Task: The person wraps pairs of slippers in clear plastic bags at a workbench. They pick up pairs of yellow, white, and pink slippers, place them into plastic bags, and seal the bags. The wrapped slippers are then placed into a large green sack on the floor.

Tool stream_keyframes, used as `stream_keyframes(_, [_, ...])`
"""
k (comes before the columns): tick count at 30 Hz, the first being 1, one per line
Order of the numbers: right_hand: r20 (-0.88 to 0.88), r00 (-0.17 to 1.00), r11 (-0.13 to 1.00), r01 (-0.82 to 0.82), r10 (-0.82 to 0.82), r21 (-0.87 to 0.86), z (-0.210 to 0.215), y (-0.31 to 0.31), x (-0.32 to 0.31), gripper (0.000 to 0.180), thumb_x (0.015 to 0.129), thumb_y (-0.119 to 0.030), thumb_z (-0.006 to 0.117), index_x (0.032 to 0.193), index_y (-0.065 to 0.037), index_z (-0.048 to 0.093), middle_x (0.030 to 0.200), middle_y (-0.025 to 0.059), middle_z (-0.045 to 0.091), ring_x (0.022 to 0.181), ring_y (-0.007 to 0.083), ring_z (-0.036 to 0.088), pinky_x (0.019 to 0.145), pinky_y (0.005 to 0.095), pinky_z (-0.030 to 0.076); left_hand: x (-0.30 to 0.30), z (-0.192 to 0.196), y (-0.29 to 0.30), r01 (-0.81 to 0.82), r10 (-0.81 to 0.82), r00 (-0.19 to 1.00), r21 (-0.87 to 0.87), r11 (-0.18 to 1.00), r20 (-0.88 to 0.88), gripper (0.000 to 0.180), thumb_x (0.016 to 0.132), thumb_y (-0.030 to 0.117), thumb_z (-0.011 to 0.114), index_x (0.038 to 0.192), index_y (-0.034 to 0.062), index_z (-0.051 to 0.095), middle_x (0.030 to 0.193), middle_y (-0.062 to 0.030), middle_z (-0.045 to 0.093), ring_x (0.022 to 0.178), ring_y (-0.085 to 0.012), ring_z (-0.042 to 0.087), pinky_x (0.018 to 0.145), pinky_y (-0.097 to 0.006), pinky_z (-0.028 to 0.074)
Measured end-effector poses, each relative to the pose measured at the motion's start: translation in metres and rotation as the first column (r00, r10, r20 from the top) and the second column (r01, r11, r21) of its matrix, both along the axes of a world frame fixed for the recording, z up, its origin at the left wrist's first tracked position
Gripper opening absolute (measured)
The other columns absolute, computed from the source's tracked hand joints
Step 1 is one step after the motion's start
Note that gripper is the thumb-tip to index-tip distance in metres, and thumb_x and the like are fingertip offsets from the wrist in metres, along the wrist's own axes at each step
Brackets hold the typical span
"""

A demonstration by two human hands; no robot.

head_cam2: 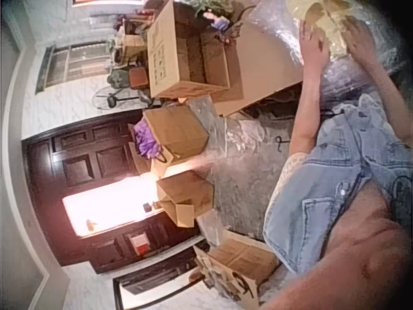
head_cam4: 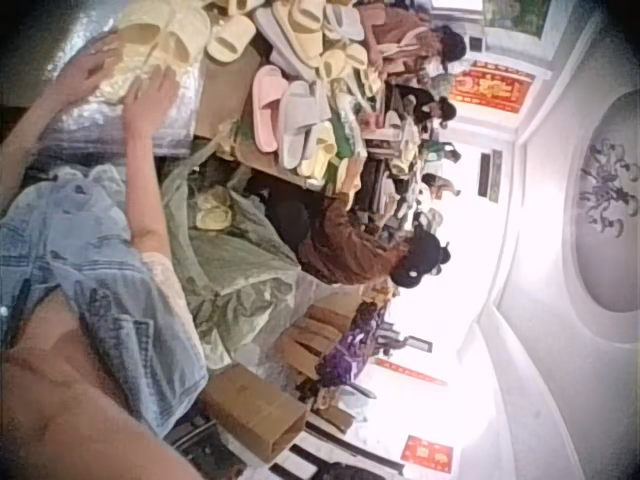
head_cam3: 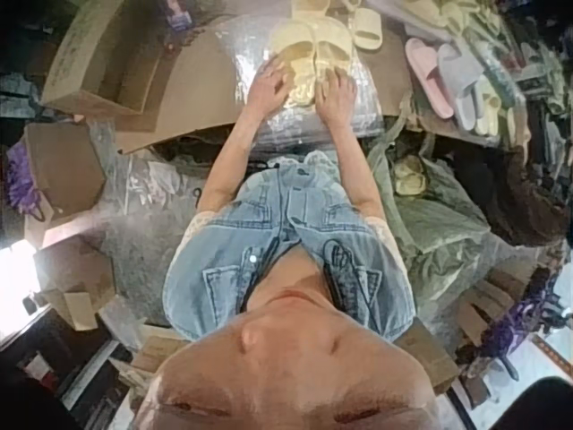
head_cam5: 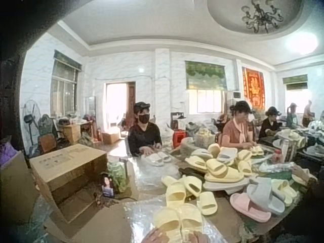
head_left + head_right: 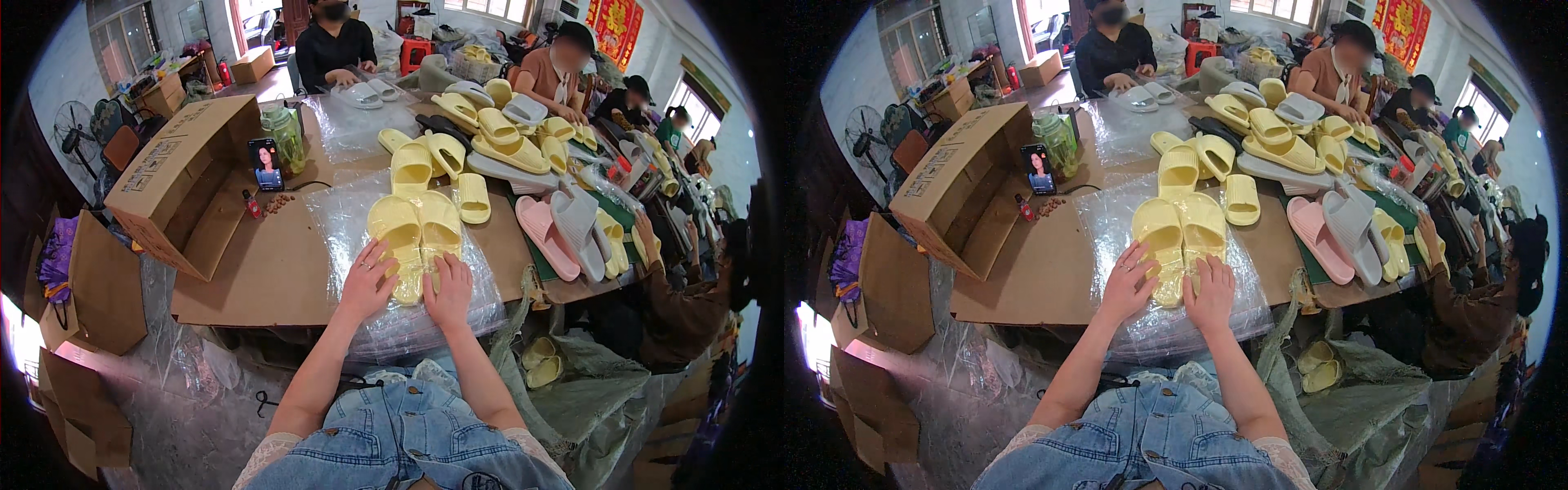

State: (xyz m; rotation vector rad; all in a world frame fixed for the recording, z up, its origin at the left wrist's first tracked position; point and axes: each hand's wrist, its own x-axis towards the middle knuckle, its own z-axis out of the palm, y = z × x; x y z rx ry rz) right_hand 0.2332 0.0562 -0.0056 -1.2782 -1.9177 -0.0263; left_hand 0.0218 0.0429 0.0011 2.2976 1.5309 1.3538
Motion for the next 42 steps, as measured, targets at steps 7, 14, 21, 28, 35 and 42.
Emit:
stream_keyframes(7, [0.006, 1.000, 1.000, 0.000, 0.000, 0.003, -0.0010, 0.0011, 0.0002, 0.044, 0.093, -0.029, 0.064, 0.125, 0.001, 0.062, 0.132, 0.0212, 0.058, 0.126, 0.0401, 0.052, 0.113, 0.0527, 0.035, -0.0013, -0.0020, 0.0010, 0.004, -0.004, 1.000, 0.011, 1.000, -0.009, 0.031, 0.085, 0.017, 0.075, 0.114, 0.0063, 0.072, 0.149, -0.0163, 0.054, 0.141, -0.0391, 0.045, 0.115, -0.047, 0.041])
stream_keyframes(14, [-0.002, 1.000, 1.000, -0.003, 0.003, 0.002, 0.0009, 0.0005, -0.0003, 0.044, 0.092, -0.029, 0.065, 0.124, 0.001, 0.062, 0.132, 0.0214, 0.058, 0.125, 0.0401, 0.052, 0.114, 0.0525, 0.035, 0.0002, 0.0019, -0.0010, -0.001, 0.001, 1.000, -0.013, 1.000, 0.001, 0.030, 0.085, 0.017, 0.074, 0.113, 0.0072, 0.072, 0.149, -0.0160, 0.054, 0.142, -0.0391, 0.045, 0.115, -0.047, 0.040])
stream_keyframes(21, [0.003, 1.000, 1.000, -0.001, 0.001, 0.024, -0.0007, 0.0001, -0.0012, 0.044, 0.092, -0.028, 0.065, 0.124, 0.001, 0.062, 0.132, 0.0213, 0.058, 0.125, 0.0408, 0.053, 0.113, 0.0527, 0.035, -0.0005, -0.0019, 0.0005, 0.000, 0.000, 1.000, -0.022, 1.000, -0.002, 0.030, 0.086, 0.017, 0.074, 0.114, 0.0085, 0.072, 0.149, -0.0151, 0.054, 0.142, -0.0376, 0.045, 0.116, -0.046, 0.040])
stream_keyframes(28, [0.004, 1.000, 1.000, 0.002, -0.002, 0.012, 0.0005, 0.0004, -0.0008, 0.045, 0.092, -0.029, 0.065, 0.125, 0.001, 0.061, 0.132, 0.0212, 0.058, 0.125, 0.0408, 0.052, 0.114, 0.0528, 0.034, -0.0005, -0.0032, 0.0013, -0.007, 0.007, 1.000, 0.001, 1.000, -0.010, 0.030, 0.086, 0.019, 0.074, 0.114, 0.0086, 0.072, 0.149, -0.0152, 0.054, 0.142, -0.0370, 0.045, 0.115, -0.046, 0.040])
stream_keyframes(35, [0.012, 1.000, 1.000, -0.006, 0.006, -0.004, 0.0001, 0.0003, 0.0002, 0.045, 0.093, -0.030, 0.064, 0.126, 0.001, 0.061, 0.133, 0.0212, 0.057, 0.127, 0.0387, 0.052, 0.114, 0.0523, 0.034, -0.0014, -0.0040, 0.0018, -0.003, 0.003, 1.000, 0.018, 1.000, -0.009, 0.031, 0.084, 0.017, 0.076, 0.114, 0.0081, 0.072, 0.148, -0.0149, 0.055, 0.141, -0.0378, 0.046, 0.115, -0.046, 0.040])
stream_keyframes(42, [0.007, 1.000, 1.000, -0.004, 0.004, -0.002, 0.0002, 0.0006, -0.0001, 0.044, 0.092, -0.029, 0.064, 0.125, 0.000, 0.061, 0.132, 0.0213, 0.057, 0.126, 0.0396, 0.052, 0.115, 0.0523, 0.033, -0.0012, -0.0035, 0.0009, -0.005, 0.005, 1.000, 0.007, 1.000, -0.007, 0.031, 0.085, 0.018, 0.076, 0.113, 0.0075, 0.072, 0.148, -0.0158, 0.055, 0.141, -0.0383, 0.046, 0.115, -0.046, 0.040])
